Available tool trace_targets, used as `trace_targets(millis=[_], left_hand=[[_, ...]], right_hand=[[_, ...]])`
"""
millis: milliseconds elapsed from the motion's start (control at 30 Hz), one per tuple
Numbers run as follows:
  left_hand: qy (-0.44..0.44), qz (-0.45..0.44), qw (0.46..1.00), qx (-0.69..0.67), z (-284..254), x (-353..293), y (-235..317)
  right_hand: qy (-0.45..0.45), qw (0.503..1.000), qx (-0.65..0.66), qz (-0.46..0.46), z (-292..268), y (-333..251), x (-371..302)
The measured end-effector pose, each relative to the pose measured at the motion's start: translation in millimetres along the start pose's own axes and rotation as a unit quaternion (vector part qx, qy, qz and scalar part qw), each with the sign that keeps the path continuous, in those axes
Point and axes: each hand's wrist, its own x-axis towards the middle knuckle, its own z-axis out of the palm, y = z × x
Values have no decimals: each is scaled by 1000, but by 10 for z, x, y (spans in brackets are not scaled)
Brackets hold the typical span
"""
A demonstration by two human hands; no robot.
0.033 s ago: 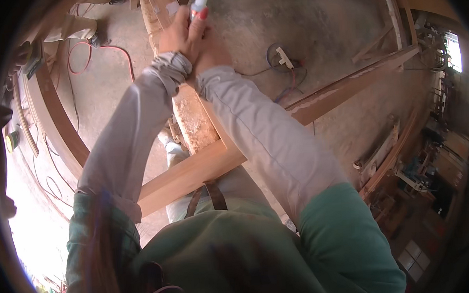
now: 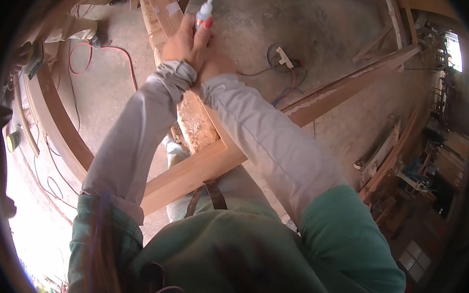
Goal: The person applies wood filler to a wooden frame and then sands the surface using an electric sander. The person moves around the frame to reach different sections and continues sanding until the clip ends.
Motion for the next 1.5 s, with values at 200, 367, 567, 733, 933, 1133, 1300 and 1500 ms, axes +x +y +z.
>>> trace_targets(millis=[200,367,567,733,933,1133,1300,1500], left_hand=[[-85,25,996,-15,453,-952,323],[-74,74,994,-45,825,-1648,358],[-58,49,995,-64,578,-1363,305],[-28,-20,998,-54,24,-418,94],[82,27,996,-39,-353,535,-193],[54,3,999,-6,-259,236,-88],[-33,-12,999,-20,74,-481,135],[-60,72,994,-51,708,-1462,305]], right_hand=[[-61,997,15,54,-14,743,-1237],[-128,985,20,111,-358,668,-2019],[-130,957,216,146,-248,586,-1538],[-69,993,52,86,-98,88,-470],[-37,997,32,52,-209,-545,500],[-89,993,46,65,-333,-465,232],[-73,995,59,43,-199,74,-552],[-103,993,23,48,-129,882,-1854]])
